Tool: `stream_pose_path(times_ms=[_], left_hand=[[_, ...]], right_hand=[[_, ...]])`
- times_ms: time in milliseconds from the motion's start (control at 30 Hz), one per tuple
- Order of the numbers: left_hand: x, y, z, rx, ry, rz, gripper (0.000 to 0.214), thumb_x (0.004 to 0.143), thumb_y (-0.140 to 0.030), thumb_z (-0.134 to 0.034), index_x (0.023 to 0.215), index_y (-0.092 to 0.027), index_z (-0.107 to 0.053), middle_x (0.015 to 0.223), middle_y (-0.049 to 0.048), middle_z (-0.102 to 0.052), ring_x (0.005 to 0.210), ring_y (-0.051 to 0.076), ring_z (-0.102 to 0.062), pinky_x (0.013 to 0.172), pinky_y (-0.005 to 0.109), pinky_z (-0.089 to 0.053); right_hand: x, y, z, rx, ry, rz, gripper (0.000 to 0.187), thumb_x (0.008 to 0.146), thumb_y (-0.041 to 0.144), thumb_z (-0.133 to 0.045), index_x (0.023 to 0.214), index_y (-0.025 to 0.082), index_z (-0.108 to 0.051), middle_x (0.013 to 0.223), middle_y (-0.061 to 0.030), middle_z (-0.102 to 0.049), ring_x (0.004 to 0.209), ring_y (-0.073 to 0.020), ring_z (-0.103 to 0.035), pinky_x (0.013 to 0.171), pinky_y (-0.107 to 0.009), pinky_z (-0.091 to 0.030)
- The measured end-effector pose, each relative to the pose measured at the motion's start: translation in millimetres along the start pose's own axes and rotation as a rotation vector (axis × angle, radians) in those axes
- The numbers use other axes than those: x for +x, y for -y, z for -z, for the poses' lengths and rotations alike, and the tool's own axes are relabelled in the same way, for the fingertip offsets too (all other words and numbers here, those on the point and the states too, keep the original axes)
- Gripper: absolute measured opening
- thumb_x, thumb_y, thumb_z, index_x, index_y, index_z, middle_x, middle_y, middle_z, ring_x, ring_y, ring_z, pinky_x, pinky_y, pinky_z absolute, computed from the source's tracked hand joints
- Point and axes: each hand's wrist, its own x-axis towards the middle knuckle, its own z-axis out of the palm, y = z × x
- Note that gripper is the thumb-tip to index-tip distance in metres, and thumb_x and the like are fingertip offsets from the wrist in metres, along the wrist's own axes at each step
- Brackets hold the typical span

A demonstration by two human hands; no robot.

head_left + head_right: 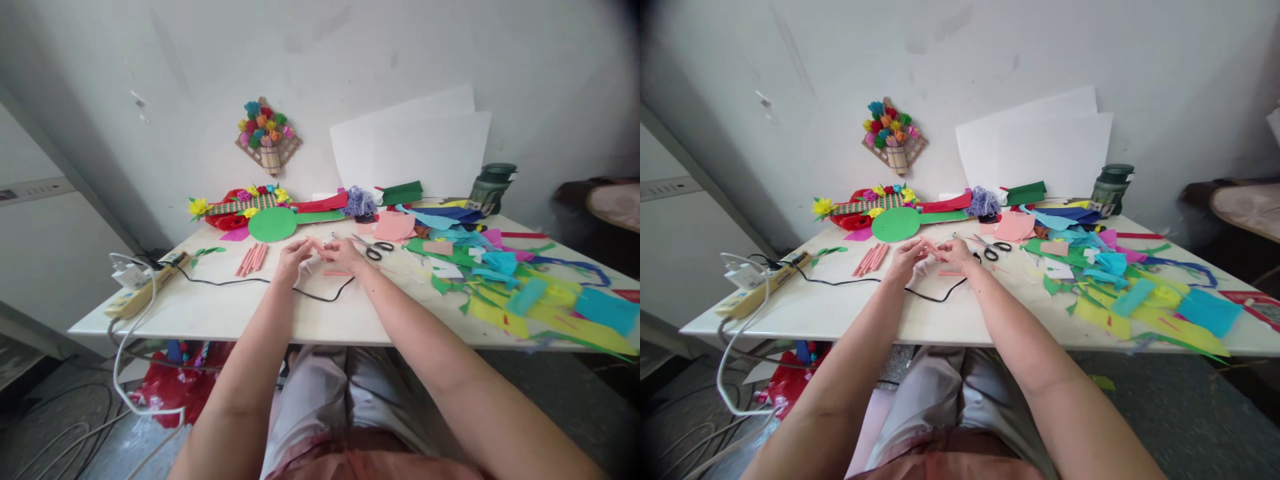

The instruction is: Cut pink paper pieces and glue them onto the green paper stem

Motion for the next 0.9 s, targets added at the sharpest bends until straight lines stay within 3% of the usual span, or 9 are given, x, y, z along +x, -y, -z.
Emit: stream_pose_path(times_ms=[233, 467, 667, 767, 900], left_hand=[[1.2, -0.6, -0.4, -0.062, -0.116, -0.005, 0.032, 0.056, -0.042, -0.075, 0.066, -0.015, -0.064, 0.065, 0.0003, -0.061, 0.062, 0.01, -0.055, 0.067, 0.025, -0.044], [3.5, 2.8, 1.6, -0.069, -0.173, 0.03, 0.034, 0.053, -0.042, -0.077, 0.064, -0.014, -0.062, 0.063, 0.0006, -0.06, 0.061, 0.01, -0.056, 0.062, 0.023, -0.042], [-0.1, 0.4, 1.8, -0.045, -0.074, 0.057, 0.038, 0.056, -0.047, -0.075, 0.074, -0.015, -0.066, 0.069, 0.0018, -0.062, 0.062, 0.01, -0.056, 0.058, 0.022, -0.041], [-1.9, -0.8, 0.9, -0.022, 0.004, 0.068, 0.036, 0.056, -0.046, -0.076, 0.072, -0.015, -0.067, 0.071, 0.0025, -0.063, 0.066, 0.011, -0.057, 0.06, 0.022, -0.042], [-1.2, 0.2, 0.5, -0.018, 0.022, 0.066, 0.034, 0.055, -0.044, -0.077, 0.067, -0.014, -0.066, 0.068, 0.0024, -0.062, 0.064, 0.011, -0.057, 0.061, 0.022, -0.043]], right_hand=[[-0.9, 2.9, -0.7, -0.051, 0.008, -0.019, 0.023, 0.055, 0.035, -0.071, 0.054, 0.016, -0.061, 0.051, 0.0021, -0.057, 0.051, -0.0101, -0.05, 0.056, -0.026, -0.044], [-2.9, 6.5, -0.7, -0.091, 0.013, -0.016, 0.022, 0.058, 0.035, -0.069, 0.053, 0.015, -0.061, 0.052, 0.0003, -0.058, 0.053, -0.0108, -0.052, 0.052, -0.024, -0.044], [-2.1, 5.4, -0.9, -0.043, 0.005, -0.039, 0.022, 0.057, 0.034, -0.072, 0.055, 0.015, -0.062, 0.051, 0.0005, -0.058, 0.051, -0.0103, -0.051, 0.053, -0.024, -0.044], [-2.4, 6.5, -0.7, -0.018, 0.002, -0.036, 0.023, 0.059, 0.034, -0.072, 0.054, 0.014, -0.061, 0.051, -0.0005, -0.058, 0.051, -0.0097, -0.05, 0.052, -0.023, -0.043], [-2.6, 6.3, -1.2, 0.025, 0.043, -0.042, 0.028, 0.061, 0.038, -0.072, 0.055, 0.013, -0.061, 0.053, -0.0015, -0.06, 0.049, -0.0084, -0.049, 0.052, -0.022, -0.042]])
